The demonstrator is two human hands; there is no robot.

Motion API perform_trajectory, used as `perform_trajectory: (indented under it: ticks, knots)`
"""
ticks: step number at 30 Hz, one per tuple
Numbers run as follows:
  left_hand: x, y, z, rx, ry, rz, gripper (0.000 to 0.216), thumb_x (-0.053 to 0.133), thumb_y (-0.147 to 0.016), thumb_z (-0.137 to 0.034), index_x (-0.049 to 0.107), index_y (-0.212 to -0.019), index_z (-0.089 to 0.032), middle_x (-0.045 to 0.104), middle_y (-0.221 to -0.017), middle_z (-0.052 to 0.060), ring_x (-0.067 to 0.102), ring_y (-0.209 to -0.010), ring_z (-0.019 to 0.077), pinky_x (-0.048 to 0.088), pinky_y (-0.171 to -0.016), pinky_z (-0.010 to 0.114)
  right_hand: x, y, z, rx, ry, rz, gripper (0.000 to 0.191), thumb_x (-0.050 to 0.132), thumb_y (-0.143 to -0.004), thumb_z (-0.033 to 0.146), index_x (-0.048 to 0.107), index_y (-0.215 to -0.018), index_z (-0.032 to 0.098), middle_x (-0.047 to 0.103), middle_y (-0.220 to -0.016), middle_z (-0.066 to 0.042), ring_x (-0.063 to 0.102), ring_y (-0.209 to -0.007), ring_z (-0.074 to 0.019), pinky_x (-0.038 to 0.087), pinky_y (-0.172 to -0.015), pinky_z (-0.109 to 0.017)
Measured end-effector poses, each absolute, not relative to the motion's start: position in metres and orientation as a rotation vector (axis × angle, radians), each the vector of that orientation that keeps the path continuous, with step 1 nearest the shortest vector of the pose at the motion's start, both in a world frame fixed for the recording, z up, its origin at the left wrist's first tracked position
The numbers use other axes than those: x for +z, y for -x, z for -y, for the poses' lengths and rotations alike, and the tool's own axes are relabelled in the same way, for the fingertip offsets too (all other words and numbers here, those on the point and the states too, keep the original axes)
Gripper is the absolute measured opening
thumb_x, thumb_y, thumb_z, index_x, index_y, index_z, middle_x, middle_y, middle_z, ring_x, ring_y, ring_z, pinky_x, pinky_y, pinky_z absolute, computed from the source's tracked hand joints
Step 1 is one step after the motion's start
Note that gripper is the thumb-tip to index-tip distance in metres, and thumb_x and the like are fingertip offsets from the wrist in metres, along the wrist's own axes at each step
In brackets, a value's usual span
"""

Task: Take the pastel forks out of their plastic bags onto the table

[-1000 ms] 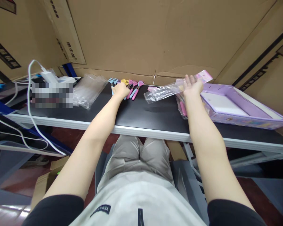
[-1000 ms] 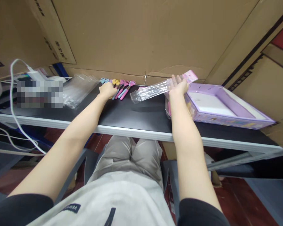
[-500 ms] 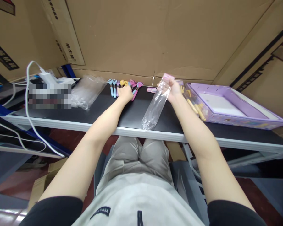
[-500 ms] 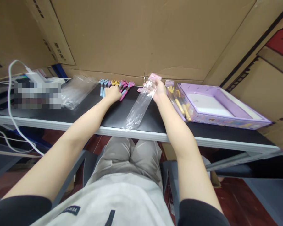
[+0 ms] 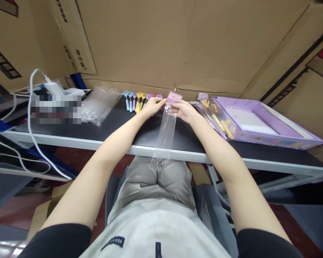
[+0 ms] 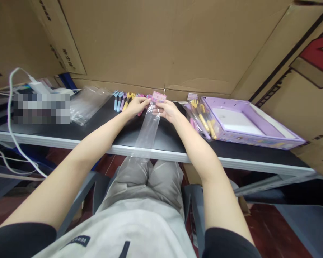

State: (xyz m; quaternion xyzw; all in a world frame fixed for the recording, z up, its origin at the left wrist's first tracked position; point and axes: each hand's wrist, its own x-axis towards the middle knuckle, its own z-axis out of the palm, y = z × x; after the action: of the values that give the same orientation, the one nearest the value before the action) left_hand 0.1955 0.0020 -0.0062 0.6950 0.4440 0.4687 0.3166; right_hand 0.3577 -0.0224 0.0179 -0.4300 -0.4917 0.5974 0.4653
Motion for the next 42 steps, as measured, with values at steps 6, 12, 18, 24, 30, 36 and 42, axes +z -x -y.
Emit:
perform_trajectory:
  ticks: [6,12,18,24,30,36,42]
  knots:
    - [0.001,-0.198,0.009,1.327,-1.742,-1.058,0.022,0.059,-0.091,-0.016,0.057,-0.069,-0.014,0.055,-0.053,-0.003,0.043,-0.039,0.0057,0.03,-0.042,0.017,0.015,-0.355,0.025,1.495,1.091,1.256,0.02,0.049,-0.09,-0.004,0.063,-0.087,0.009,0.067,-0.063,-0.001,0.063,-0.051,-0.0086,0.057,-0.056,-0.022]
    - [0.003,-0.197,0.01,1.4,-1.65,-1.013,0.005,0.065,-0.084,-0.01,0.062,-0.083,-0.014,0.058,-0.058,-0.003,0.052,-0.047,0.0072,0.038,-0.05,0.016,0.014,-0.357,0.024,1.48,1.075,1.298,0.013,0.055,-0.091,0.005,0.064,-0.095,0.012,0.071,-0.078,-0.003,0.065,-0.058,-0.0106,0.057,-0.058,-0.026]
    - [-0.005,-0.19,0.002,1.364,-1.619,-1.028,0.027,0.067,-0.081,-0.011,0.065,-0.107,-0.017,0.052,-0.055,-0.005,0.048,-0.043,0.0086,0.035,-0.046,0.018,0.016,-0.359,0.02,1.353,1.058,1.187,0.016,0.052,-0.088,0.007,0.061,-0.098,0.016,0.066,-0.074,0.001,0.062,-0.062,-0.0105,0.054,-0.062,-0.027]
    - [-0.006,-0.188,0.003,1.303,-1.652,-1.022,0.031,0.065,-0.084,-0.01,0.067,-0.113,-0.018,0.052,-0.056,-0.004,0.045,-0.043,0.0082,0.036,-0.046,0.019,0.019,-0.364,0.017,1.261,1.045,1.195,0.025,0.045,-0.082,0.001,0.064,-0.091,0.014,0.058,-0.066,0.003,0.054,-0.05,-0.0065,0.044,-0.048,-0.02]
    - [-0.006,-0.186,0.004,1.254,-1.742,-0.984,0.031,0.064,-0.087,-0.015,0.067,-0.118,-0.016,0.051,-0.052,-0.005,0.039,-0.035,0.0062,0.031,-0.04,0.02,0.02,-0.375,0.015,1.29,1.049,1.324,0.013,0.053,-0.09,0.007,0.065,-0.089,0.013,0.06,-0.064,0.003,0.056,-0.05,-0.0065,0.05,-0.051,-0.019]
    - [-0.005,-0.184,0.002,1.178,-1.778,-0.924,0.03,0.067,-0.086,-0.016,0.069,-0.116,-0.017,0.053,-0.053,-0.005,0.041,-0.037,0.0052,0.03,-0.039,0.017,0.017,-0.392,0.007,1.413,1.035,1.426,0.013,0.073,-0.084,0.018,0.064,-0.08,0.011,0.064,-0.064,-0.001,0.059,-0.052,-0.0069,0.055,-0.054,-0.02]
    - [0.006,-0.192,0.019,1.064,-1.731,-0.861,0.023,0.07,-0.08,-0.008,0.072,-0.103,-0.011,0.051,-0.052,-0.005,0.045,-0.042,0.0046,0.035,-0.044,0.016,0.018,-0.406,0.003,1.508,1.117,1.583,0.022,0.082,-0.075,0.019,0.064,-0.07,0.009,0.061,-0.054,-0.002,0.056,-0.045,-0.0073,0.051,-0.046,-0.018]
